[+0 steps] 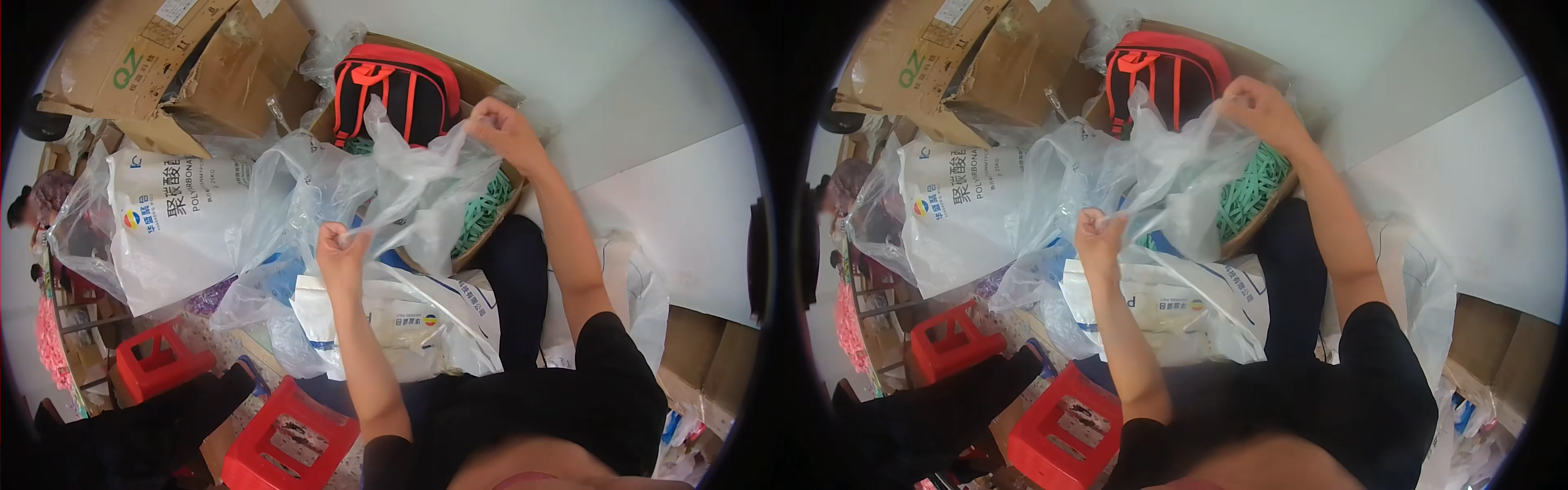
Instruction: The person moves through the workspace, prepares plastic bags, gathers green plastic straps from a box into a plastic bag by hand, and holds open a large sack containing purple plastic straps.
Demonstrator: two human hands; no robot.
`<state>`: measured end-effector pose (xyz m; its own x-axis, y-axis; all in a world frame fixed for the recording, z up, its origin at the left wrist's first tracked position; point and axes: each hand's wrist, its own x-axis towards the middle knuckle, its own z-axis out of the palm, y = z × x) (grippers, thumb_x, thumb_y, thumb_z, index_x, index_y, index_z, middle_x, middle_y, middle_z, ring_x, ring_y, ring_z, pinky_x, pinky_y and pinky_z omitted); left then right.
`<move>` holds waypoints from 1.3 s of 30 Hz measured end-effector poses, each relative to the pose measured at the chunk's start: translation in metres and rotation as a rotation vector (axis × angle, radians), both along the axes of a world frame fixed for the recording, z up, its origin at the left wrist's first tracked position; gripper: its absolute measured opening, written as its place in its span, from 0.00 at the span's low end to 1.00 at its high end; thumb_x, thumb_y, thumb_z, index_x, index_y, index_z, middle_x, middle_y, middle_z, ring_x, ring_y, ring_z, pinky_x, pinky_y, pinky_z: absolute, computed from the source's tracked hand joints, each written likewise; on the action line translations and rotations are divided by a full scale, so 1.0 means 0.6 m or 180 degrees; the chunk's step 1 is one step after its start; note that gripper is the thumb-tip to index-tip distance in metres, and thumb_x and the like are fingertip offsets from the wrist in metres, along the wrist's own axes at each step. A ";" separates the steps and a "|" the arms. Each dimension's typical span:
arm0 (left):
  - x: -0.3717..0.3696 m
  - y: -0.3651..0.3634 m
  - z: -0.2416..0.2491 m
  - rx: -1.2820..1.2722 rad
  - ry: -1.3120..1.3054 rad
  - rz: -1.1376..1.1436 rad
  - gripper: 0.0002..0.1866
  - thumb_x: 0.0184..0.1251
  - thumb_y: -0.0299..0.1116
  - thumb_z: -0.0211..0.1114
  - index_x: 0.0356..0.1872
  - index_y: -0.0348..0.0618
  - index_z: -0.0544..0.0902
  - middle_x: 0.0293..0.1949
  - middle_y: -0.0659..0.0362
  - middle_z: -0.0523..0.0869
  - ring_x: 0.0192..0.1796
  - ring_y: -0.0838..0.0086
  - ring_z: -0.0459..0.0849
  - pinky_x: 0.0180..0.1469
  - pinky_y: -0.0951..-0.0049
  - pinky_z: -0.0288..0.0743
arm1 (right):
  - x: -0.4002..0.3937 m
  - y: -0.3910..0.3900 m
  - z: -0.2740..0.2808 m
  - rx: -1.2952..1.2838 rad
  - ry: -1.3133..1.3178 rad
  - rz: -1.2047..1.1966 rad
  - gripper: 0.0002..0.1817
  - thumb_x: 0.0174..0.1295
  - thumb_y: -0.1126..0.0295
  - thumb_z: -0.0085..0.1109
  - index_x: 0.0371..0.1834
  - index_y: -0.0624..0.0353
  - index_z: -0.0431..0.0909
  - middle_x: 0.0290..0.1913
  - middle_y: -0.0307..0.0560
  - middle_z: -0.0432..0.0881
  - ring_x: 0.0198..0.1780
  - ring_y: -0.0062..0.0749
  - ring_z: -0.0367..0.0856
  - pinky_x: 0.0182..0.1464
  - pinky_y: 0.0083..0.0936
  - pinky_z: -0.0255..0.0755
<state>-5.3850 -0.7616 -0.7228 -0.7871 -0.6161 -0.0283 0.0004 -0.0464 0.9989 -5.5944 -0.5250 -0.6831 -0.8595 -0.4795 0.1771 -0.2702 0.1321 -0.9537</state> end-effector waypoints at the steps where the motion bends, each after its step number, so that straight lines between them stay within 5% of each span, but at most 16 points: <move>1: 0.003 -0.004 -0.005 -0.1018 -0.0274 0.0282 0.13 0.62 0.32 0.63 0.23 0.44 0.69 0.18 0.68 0.68 0.19 0.82 0.59 0.21 0.78 0.56 | 0.001 0.006 0.014 0.0325 0.0100 0.0237 0.08 0.59 0.67 0.61 0.31 0.55 0.72 0.24 0.28 0.67 0.27 0.11 0.62 0.29 0.13 0.57; 3: 0.013 -0.022 0.000 -0.1906 -0.0675 0.0793 0.16 0.63 0.34 0.63 0.21 0.42 0.67 0.16 0.68 0.64 0.19 0.81 0.57 0.21 0.77 0.55 | 0.004 0.014 0.033 0.0962 0.0280 0.0690 0.09 0.56 0.66 0.64 0.30 0.56 0.73 0.25 0.29 0.70 0.28 0.12 0.65 0.31 0.14 0.60; 4: 0.015 -0.033 0.003 -0.2371 -0.0850 0.1022 0.18 0.63 0.35 0.63 0.20 0.41 0.66 0.16 0.67 0.63 0.20 0.80 0.55 0.21 0.76 0.54 | -0.008 0.019 0.022 0.0917 0.0312 0.0079 0.10 0.55 0.66 0.64 0.30 0.56 0.73 0.26 0.29 0.70 0.30 0.13 0.66 0.33 0.14 0.61; 6: 0.028 -0.056 -0.001 -0.2066 -0.0988 0.1209 0.20 0.64 0.36 0.63 0.18 0.39 0.65 0.15 0.67 0.60 0.19 0.79 0.55 0.21 0.75 0.54 | -0.055 0.028 -0.010 0.0832 0.0412 -0.1156 0.11 0.53 0.66 0.66 0.31 0.57 0.73 0.28 0.30 0.72 0.32 0.15 0.68 0.36 0.15 0.63; 9: 0.022 -0.061 -0.042 -0.1827 -0.0698 0.1327 0.22 0.66 0.37 0.58 0.15 0.37 0.66 0.13 0.66 0.59 0.18 0.80 0.55 0.20 0.76 0.52 | -0.082 0.013 -0.051 0.0613 -0.0150 -0.1341 0.07 0.53 0.70 0.63 0.33 0.57 0.75 0.32 0.33 0.76 0.37 0.18 0.71 0.41 0.15 0.64; 12: 0.009 -0.067 -0.061 -0.0833 -0.0329 0.1427 0.21 0.68 0.40 0.53 0.17 0.37 0.71 0.12 0.66 0.59 0.15 0.82 0.56 0.18 0.78 0.50 | -0.063 -0.006 -0.081 -0.1206 -0.0859 -0.0431 0.10 0.56 0.65 0.57 0.35 0.59 0.80 0.38 0.43 0.81 0.48 0.30 0.77 0.52 0.24 0.67; 15: 0.004 -0.051 -0.013 0.0119 -0.0524 0.1434 0.21 0.70 0.43 0.49 0.22 0.38 0.75 0.11 0.67 0.59 0.12 0.83 0.56 0.14 0.80 0.48 | -0.071 0.005 -0.190 -0.2240 -0.1636 -0.1076 0.14 0.58 0.63 0.55 0.42 0.59 0.79 0.42 0.45 0.80 0.50 0.31 0.76 0.55 0.29 0.67; 18: 0.001 -0.052 -0.007 0.0428 -0.0444 0.1580 0.22 0.70 0.46 0.47 0.27 0.38 0.76 0.10 0.67 0.59 0.11 0.83 0.55 0.12 0.81 0.47 | -0.064 -0.004 -0.290 0.0235 -0.2442 -0.1794 0.24 0.56 0.59 0.57 0.55 0.57 0.72 0.52 0.48 0.74 0.57 0.37 0.71 0.58 0.44 0.63; 20: 0.008 -0.054 -0.005 0.0591 -0.0361 0.1600 0.22 0.71 0.47 0.46 0.28 0.38 0.75 0.11 0.68 0.58 0.11 0.84 0.55 0.12 0.81 0.46 | -0.060 -0.020 -0.346 0.2498 -0.1672 -0.1415 0.36 0.49 0.56 0.64 0.62 0.54 0.64 0.62 0.51 0.63 0.63 0.46 0.61 0.60 0.55 0.57; 22: 0.013 -0.056 -0.004 0.0613 -0.0305 0.1660 0.21 0.70 0.47 0.47 0.29 0.39 0.75 0.12 0.68 0.57 0.12 0.84 0.54 0.12 0.81 0.46 | -0.058 -0.035 -0.394 0.3891 -0.1062 -0.1092 0.48 0.43 0.53 0.70 0.69 0.52 0.57 0.71 0.55 0.52 0.70 0.55 0.51 0.61 0.67 0.52; 26: 0.009 -0.047 0.008 0.0519 -0.0252 0.1816 0.21 0.70 0.48 0.48 0.27 0.39 0.74 0.12 0.68 0.57 0.11 0.85 0.55 0.11 0.82 0.46 | -0.056 -0.047 -0.479 0.4107 -0.1332 -0.0092 0.61 0.35 0.50 0.74 0.73 0.49 0.46 0.74 0.55 0.37 0.71 0.67 0.38 0.60 0.75 0.45; 30: 0.008 -0.052 -0.002 0.0471 -0.0180 0.1842 0.21 0.70 0.49 0.49 0.29 0.39 0.75 0.12 0.68 0.59 0.11 0.85 0.56 0.11 0.82 0.47 | -0.032 -0.053 -0.461 0.5006 -0.1144 0.0839 0.61 0.37 0.50 0.73 0.74 0.49 0.44 0.74 0.57 0.37 0.70 0.70 0.39 0.59 0.75 0.44; 34: 0.004 -0.043 -0.016 -0.0163 0.0056 0.1800 0.14 0.68 0.41 0.54 0.40 0.38 0.74 0.23 0.61 0.72 0.21 0.81 0.70 0.17 0.82 0.62 | -0.008 -0.055 -0.580 0.4250 -0.0197 -0.0355 0.56 0.40 0.49 0.70 0.72 0.52 0.49 0.74 0.56 0.37 0.72 0.64 0.39 0.59 0.74 0.46; 37: -0.026 -0.004 -0.013 -0.1646 0.0004 0.2079 0.14 0.64 0.33 0.58 0.47 0.37 0.71 0.42 0.51 0.74 0.40 0.70 0.75 0.35 0.75 0.74 | -0.040 -0.052 -0.537 0.4452 -0.0772 0.0087 0.49 0.45 0.46 0.64 0.70 0.53 0.54 0.72 0.61 0.47 0.70 0.58 0.49 0.61 0.65 0.51; 39: -0.034 -0.001 -0.013 -0.3253 0.0243 0.1797 0.20 0.58 0.27 0.61 0.51 0.36 0.70 0.55 0.48 0.65 0.52 0.62 0.72 0.50 0.68 0.70 | -0.064 -0.038 -0.613 0.3372 -0.0681 -0.0526 0.44 0.47 0.45 0.61 0.67 0.52 0.61 0.66 0.60 0.59 0.66 0.53 0.61 0.60 0.56 0.58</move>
